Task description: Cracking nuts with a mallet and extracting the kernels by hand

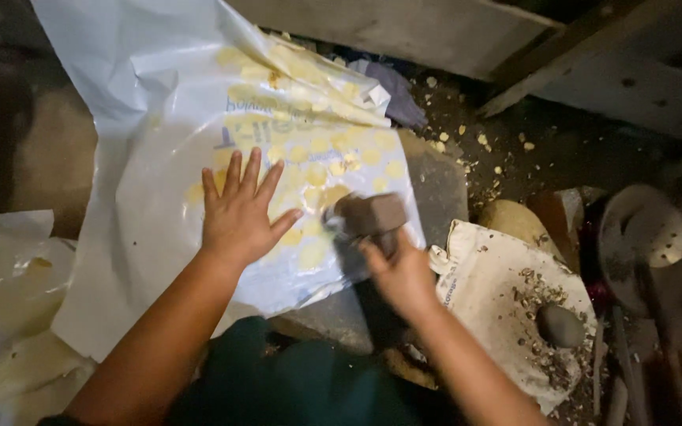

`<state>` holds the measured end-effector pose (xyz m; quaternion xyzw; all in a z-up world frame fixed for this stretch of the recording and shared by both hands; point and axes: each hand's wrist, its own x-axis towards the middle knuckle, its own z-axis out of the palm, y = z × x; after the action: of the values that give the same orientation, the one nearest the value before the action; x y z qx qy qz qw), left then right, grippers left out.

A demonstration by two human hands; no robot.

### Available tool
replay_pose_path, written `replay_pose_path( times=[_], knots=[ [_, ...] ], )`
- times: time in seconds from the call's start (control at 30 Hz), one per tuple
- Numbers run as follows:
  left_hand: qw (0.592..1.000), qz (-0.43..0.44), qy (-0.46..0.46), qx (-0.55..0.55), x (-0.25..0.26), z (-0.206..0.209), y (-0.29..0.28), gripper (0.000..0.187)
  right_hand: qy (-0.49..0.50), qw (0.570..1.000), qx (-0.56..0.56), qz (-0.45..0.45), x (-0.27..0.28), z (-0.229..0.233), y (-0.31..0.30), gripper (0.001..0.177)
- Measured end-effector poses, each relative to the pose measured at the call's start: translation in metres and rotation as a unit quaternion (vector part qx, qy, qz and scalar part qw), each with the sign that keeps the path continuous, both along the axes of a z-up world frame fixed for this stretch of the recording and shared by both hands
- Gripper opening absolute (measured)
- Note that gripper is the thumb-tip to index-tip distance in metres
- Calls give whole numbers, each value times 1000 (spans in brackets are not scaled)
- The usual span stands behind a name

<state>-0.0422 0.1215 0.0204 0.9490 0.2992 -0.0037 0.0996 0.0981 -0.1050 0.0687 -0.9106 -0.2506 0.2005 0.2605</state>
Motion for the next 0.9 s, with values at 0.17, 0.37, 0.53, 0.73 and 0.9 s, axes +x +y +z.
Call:
replay_pose_path(
  times=[0.17, 0.37, 0.53, 0.73, 0.9],
  knots=[
    [999, 6, 44, -32, 35, 9, 28, 86, -74, 997, 17, -17, 51, -9, 4, 34],
    [995, 10, -43, -87, 37, 6, 42, 77, -77, 994, -76, -14, 89, -57, -13, 43],
    [950, -42, -289, -110, 8, -15, 50, 62, -66, 984, -166, 22, 83, -31, -4, 48],
    [893, -174, -411, -52, -28, 34, -5, 55, 78, 944, -226, 228, 138, 58, -75, 73],
    [943, -193, -271, -6, -118, -74, 15, 71, -166, 920, -246, 256, 175, 130, -195, 35]
  ],
)
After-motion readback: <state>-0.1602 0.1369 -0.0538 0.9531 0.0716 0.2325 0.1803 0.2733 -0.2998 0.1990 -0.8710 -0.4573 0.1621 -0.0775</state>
